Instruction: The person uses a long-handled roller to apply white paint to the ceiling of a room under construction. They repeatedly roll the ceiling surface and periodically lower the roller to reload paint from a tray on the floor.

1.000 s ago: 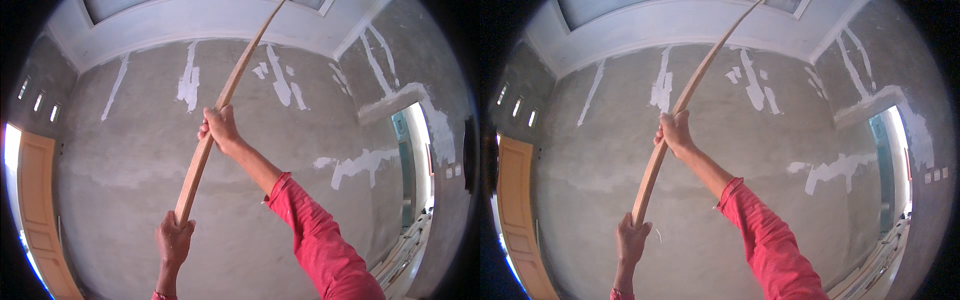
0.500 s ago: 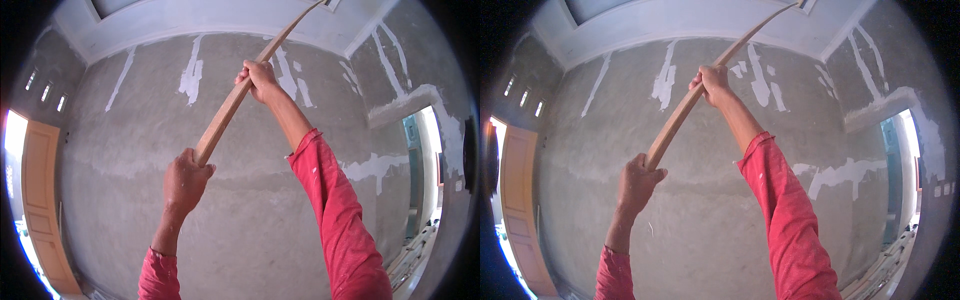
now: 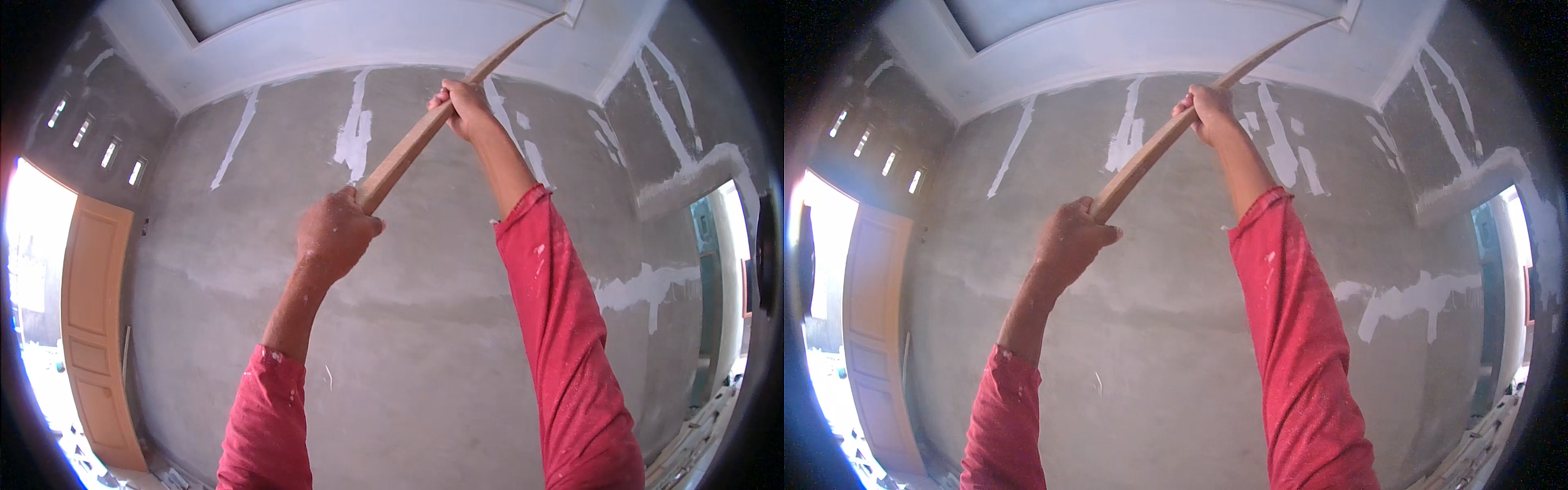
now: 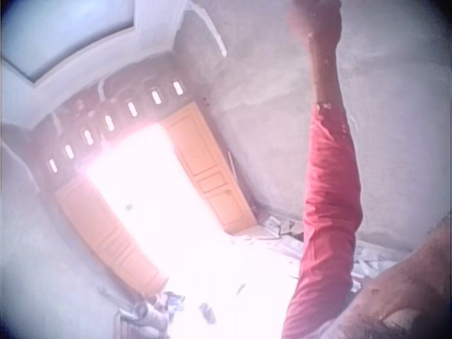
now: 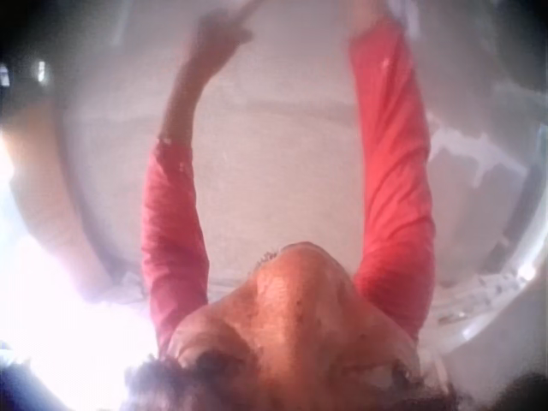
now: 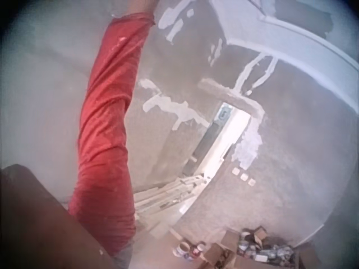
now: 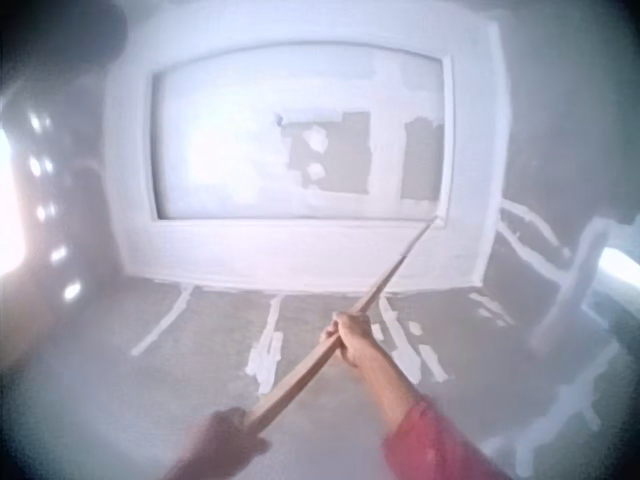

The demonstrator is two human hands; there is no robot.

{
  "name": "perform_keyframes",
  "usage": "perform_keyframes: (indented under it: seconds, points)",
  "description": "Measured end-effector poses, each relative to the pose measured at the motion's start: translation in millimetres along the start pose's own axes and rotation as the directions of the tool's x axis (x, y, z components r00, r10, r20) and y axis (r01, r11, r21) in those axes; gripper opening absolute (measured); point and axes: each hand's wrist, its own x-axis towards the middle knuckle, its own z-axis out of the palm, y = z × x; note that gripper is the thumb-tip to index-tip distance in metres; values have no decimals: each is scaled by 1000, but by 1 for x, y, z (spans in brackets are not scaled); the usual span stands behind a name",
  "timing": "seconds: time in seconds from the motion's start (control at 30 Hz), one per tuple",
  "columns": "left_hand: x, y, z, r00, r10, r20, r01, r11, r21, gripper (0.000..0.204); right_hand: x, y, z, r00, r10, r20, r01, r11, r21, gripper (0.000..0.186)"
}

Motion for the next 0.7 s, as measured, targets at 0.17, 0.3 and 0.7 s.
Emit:
perform_keyframes:
  seconds: [0.17, 0.3, 0.7]
  points:
    - [-8, -41, -33, 999, 5, -36, -5, 1000, -12, 31, -15, 28, 44, 1000, -24, -13, 23, 998, -61, 15]
    - [-16, -105, -42, 994, 61, -94, -60, 998, 6, 32, -35, 68, 84, 1000, -17, -8, 17, 1000, -19, 18]
    - [-44, -292, -215, 971, -183, -152, 195, 978, 70, 18, -67, 228, 322, 995, 83, 54, -89, 990, 112, 16]
